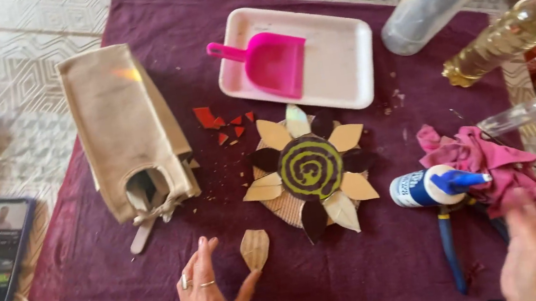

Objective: Gluing decorative tiles onto a wooden sunflower base to create mosaic art.

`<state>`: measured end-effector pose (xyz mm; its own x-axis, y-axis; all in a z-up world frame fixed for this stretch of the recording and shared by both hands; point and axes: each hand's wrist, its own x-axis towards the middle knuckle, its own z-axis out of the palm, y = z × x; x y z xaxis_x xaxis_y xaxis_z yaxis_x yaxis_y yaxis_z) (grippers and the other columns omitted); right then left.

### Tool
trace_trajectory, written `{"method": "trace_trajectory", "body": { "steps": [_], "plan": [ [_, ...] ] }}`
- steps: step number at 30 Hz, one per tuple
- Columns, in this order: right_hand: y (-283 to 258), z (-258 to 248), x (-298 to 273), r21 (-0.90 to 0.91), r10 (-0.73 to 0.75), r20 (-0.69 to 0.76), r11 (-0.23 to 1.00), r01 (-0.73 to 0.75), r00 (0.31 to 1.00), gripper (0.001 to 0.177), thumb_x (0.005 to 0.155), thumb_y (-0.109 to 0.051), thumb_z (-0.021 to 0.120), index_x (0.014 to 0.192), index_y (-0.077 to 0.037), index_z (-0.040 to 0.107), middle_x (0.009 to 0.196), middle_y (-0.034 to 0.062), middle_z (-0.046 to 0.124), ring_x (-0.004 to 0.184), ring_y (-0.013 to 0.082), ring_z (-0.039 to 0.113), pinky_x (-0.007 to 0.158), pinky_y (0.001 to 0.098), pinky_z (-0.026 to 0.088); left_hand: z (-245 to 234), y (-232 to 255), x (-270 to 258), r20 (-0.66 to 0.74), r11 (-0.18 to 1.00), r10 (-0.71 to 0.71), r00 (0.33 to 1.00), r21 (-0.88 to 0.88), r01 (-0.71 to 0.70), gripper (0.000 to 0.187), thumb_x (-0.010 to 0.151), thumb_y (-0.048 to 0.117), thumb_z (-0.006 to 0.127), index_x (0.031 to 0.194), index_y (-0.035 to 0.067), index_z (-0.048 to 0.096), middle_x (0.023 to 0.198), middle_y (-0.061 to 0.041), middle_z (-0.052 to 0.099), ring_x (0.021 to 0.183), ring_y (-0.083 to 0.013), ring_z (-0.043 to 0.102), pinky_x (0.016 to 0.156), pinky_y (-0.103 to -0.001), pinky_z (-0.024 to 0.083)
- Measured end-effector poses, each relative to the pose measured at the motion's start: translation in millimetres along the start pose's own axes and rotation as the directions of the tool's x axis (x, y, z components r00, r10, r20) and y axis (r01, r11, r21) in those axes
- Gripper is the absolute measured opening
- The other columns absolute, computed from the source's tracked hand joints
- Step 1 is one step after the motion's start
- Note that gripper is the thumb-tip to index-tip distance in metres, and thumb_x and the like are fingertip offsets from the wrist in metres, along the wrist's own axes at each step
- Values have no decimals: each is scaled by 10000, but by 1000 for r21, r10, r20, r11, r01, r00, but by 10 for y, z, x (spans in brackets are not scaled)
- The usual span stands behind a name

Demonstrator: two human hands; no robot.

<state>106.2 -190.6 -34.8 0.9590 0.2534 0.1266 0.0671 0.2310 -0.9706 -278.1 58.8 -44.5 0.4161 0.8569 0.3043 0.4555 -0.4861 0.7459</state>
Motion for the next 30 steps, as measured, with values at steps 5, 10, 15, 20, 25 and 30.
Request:
{"method": "trace_trajectory", "body": {
  "steps": [5, 10, 15, 20, 25, 30],
  "plan": [
    [12, 824, -450, -157, 138, 317, 983, -91, 938, 835, 820, 140, 659, 1565, -12, 314, 1552, 146, 435, 1463, 225, 472, 1224, 386, 420, 180, 57, -228, 18, 934, -52, 999, 356, 42, 1229, 591, 477, 941, 1475, -55, 274, 1271, -181, 638, 1241, -345, 542, 1021, -506, 402],
    [250, 978, -343, -340, 132, 297, 940, -24, 946, 707, 836, 72, 743, 1443, 14, 384, 1376, 141, 525, 1270, 215, 580, 1116, 374, 501, 340, -23, -275, -55, 944, -66, 996, 321, 80, 1203, 643, 407, 918, 1509, -53, 221, 1247, -143, 656, 1205, -303, 585, 1036, -498, 401],
    [270, 1115, -299, -650, 59, 235, 752, 112, 970, 529, 854, -81, 846, 1287, 31, 563, 1179, 121, 671, 1027, 208, 681, 954, 345, 554, 387, -20, -233, -102, 949, -21, 995, 310, 52, 1130, 717, 331, 916, 1526, -34, 217, 1231, -99, 703, 1158, -283, 635, 1024, -462, 417],
    [280, 1032, -314, -694, -40, 336, 665, 276, 941, 563, 846, -196, 855, 1275, 35, 572, 1142, 144, 707, 1011, 214, 706, 954, 336, 564, 335, 72, -158, -91, 978, -29, 995, 203, 47, 1102, 707, 171, 884, 1515, -52, 169, 1153, -103, 724, 1099, -314, 677, 1047, -518, 434],
    [-115, 1007, -421, -636, -97, 398, 687, 350, 912, 723, 860, -218, 801, 1463, 54, 508, 1279, 172, 655, 1108, 213, 661, 961, 327, 534, 269, -31, -57, -111, 994, -2, 994, -112, -11, 1048, 807, 61, 820, 1562, -52, 101, 1245, -159, 698, 1097, -296, 729, 951, -411, 614],
    [-501, 875, -333, -415, 141, 342, 910, 15, 929, 720, 840, -165, 774, 1475, 68, 527, 1244, 179, 689, 1058, 213, 685, 940, 347, 554, 66, 327, 488, 92, 860, -186, 978, -466, 207, 1072, 743, -23, 796, 1575, -14, 120, 1247, -188, 701, 1034, -241, 762, 856, -358, 668]
  ]
}}
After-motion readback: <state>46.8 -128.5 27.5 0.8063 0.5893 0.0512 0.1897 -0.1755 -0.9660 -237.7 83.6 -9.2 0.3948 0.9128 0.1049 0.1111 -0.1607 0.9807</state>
